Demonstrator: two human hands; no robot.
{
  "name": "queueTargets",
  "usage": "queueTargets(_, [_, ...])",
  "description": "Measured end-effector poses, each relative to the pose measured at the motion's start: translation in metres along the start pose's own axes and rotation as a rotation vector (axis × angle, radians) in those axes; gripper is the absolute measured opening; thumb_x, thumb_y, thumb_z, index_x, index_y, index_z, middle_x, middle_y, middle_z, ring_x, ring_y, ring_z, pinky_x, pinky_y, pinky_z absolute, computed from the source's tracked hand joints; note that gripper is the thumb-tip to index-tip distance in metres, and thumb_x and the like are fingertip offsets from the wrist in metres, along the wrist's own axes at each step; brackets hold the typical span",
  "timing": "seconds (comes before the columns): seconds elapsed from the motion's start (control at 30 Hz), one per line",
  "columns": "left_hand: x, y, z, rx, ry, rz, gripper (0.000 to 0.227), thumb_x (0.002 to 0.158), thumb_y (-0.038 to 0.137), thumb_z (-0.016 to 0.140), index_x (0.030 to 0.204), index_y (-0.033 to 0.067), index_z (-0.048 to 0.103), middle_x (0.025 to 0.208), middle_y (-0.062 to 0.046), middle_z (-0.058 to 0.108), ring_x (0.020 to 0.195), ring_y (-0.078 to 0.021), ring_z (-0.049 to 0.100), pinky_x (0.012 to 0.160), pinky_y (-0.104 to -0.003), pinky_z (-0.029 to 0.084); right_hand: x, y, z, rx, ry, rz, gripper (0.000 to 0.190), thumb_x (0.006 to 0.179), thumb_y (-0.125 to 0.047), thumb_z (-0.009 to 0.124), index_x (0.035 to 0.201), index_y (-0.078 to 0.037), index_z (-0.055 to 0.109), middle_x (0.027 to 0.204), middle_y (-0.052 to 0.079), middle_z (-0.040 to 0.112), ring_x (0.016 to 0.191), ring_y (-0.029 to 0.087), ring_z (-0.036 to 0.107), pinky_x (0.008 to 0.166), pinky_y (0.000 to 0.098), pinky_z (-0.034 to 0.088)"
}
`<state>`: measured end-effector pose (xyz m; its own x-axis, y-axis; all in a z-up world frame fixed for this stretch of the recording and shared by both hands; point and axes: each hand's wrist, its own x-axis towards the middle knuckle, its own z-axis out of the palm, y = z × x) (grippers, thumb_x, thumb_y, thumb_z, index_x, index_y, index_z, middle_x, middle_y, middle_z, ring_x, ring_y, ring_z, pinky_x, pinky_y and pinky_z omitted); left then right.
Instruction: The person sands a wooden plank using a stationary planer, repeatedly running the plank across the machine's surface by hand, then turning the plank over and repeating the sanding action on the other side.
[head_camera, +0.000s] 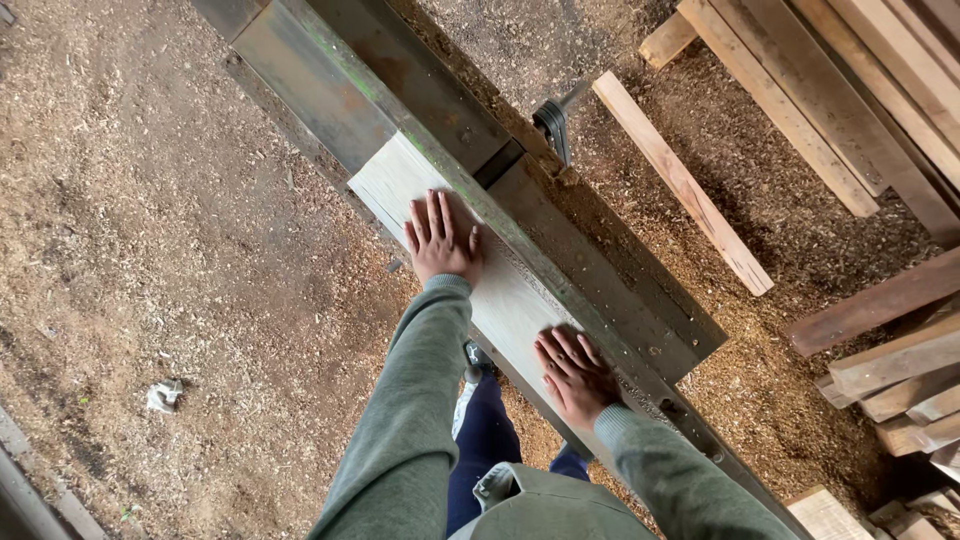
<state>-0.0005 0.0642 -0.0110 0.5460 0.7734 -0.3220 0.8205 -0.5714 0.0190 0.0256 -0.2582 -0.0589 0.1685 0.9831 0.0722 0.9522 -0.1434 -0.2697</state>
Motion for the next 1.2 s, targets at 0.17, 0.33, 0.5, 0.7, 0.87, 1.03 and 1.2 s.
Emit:
queueTargets(0.17, [0.025, -0.017, -0.012, 0.009, 0.059, 0.006, 0.082, 0.101, 0.061, 0.023, 0.163, 0.0127, -0.001, 0.172, -0.006, -0.001, 0.157, -0.0353, -0.001, 0.127, -0.047, 0.001, 0.033, -0.004, 0.002, 0.011, -0.027, 0.016, 0.056, 0.104, -0.041, 0.034, 0.149, -0.009, 0.044, 0.159, 0.007, 0.039, 0.151, 0.024, 0.027, 0.126, 0.0455, 0.008])
queueTargets(0.33, [0.061, -0.041, -0.030, 0.011, 0.026, -0.008, 0.083, 0.101, 0.063, 0.024, 0.162, 0.0125, -0.001, 0.172, -0.006, -0.001, 0.157, -0.0331, -0.001, 0.127, -0.046, 0.001, 0.077, -0.011, 0.009, 0.015, -0.074, 0.047, 0.056, 0.105, -0.041, 0.034, 0.151, -0.011, 0.042, 0.160, 0.006, 0.038, 0.151, 0.023, 0.028, 0.126, 0.0445, 0.008])
queueTargets(0.5, [0.089, -0.055, -0.050, 0.002, 0.045, -0.010, 0.083, 0.101, 0.061, 0.025, 0.163, 0.0127, -0.002, 0.172, -0.006, 0.000, 0.158, -0.0329, -0.002, 0.128, -0.046, 0.000, 0.117, -0.010, 0.004, 0.012, -0.030, 0.034, 0.057, 0.104, -0.041, 0.034, 0.152, -0.011, 0.041, 0.160, 0.007, 0.038, 0.151, 0.023, 0.028, 0.126, 0.0455, 0.008])
queueTargets(0.7, [0.118, -0.069, -0.063, 0.034, -0.079, -0.018, 0.083, 0.101, 0.063, 0.023, 0.162, 0.0134, -0.005, 0.172, -0.007, -0.004, 0.157, -0.0350, -0.004, 0.127, -0.047, -0.001, 0.144, -0.015, 0.005, 0.051, -0.082, 0.078, 0.057, 0.104, -0.043, 0.036, 0.154, -0.016, 0.038, 0.160, 0.003, 0.037, 0.151, 0.021, 0.025, 0.126, 0.0451, 0.005])
queueTargets(0.87, [0.135, -0.080, -0.068, 0.069, -0.060, -0.012, 0.083, 0.101, 0.062, 0.024, 0.162, 0.0124, -0.004, 0.171, -0.006, -0.004, 0.157, -0.0340, -0.004, 0.127, -0.047, -0.001, 0.169, -0.019, 0.001, 0.008, -0.119, 0.080, 0.057, 0.101, -0.043, 0.036, 0.152, -0.017, 0.040, 0.159, 0.003, 0.039, 0.150, 0.023, 0.027, 0.126, 0.0458, 0.006])
queueTargets(1.03, [0.160, -0.097, -0.079, 0.032, 0.013, -0.011, 0.083, 0.102, 0.061, 0.026, 0.163, 0.0127, -0.002, 0.173, -0.006, -0.002, 0.158, -0.0337, -0.002, 0.129, -0.047, 0.001, 0.205, -0.018, -0.002, -0.036, -0.090, 0.057, 0.056, 0.105, -0.042, 0.037, 0.153, -0.015, 0.041, 0.161, 0.003, 0.041, 0.152, 0.021, 0.029, 0.128, 0.0436, 0.007])
queueTargets(1.2, [0.178, -0.115, -0.076, 0.017, 0.013, -0.013, 0.083, 0.105, 0.064, 0.025, 0.164, 0.0119, -0.001, 0.173, -0.008, 0.001, 0.158, -0.0363, 0.000, 0.131, -0.048, 0.003, 0.224, -0.024, 0.010, -0.042, -0.131, 0.073, 0.058, 0.103, -0.044, 0.039, 0.152, -0.014, 0.043, 0.158, 0.005, 0.042, 0.149, 0.024, 0.031, 0.126, 0.0458, 0.009])
